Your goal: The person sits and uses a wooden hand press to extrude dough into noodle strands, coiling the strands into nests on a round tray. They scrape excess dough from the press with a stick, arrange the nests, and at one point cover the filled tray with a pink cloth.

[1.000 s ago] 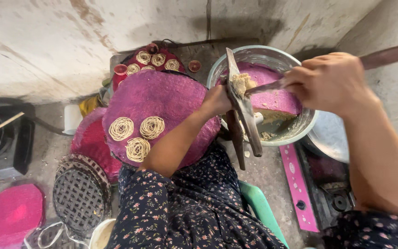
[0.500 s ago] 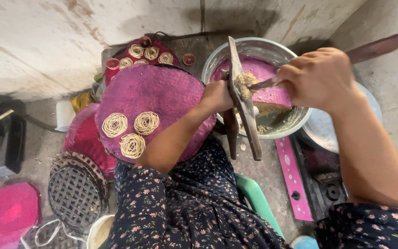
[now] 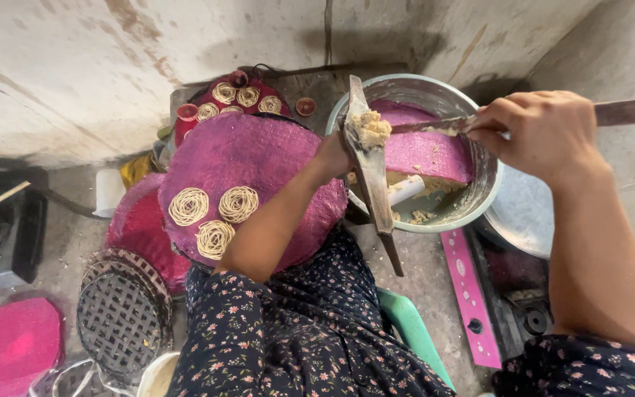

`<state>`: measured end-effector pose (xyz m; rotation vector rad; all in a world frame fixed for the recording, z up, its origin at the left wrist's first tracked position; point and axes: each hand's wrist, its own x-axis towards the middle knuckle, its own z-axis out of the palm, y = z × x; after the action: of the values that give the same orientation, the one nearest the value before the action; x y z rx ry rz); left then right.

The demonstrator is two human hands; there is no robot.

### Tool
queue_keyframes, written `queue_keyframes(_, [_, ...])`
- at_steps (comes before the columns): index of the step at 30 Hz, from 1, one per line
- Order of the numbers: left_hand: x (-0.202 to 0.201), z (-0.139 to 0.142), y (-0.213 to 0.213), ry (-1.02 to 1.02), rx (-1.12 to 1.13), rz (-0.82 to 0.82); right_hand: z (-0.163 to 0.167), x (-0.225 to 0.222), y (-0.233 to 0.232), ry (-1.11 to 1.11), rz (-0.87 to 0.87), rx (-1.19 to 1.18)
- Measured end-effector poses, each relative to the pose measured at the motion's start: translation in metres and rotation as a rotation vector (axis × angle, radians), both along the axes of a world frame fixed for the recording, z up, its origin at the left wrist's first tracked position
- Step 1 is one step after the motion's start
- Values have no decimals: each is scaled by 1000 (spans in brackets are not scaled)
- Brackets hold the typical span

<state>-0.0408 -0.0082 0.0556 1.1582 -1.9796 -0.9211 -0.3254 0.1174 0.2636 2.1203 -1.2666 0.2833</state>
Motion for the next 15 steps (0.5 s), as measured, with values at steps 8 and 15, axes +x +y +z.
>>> queue_keyframes(8, [-13,9,17,-292,64,-30,2,22,-2,16,84,101])
queue_keyframes(15, [-25,17,29,-341,51,-53,-49,60,-24,42,263,218])
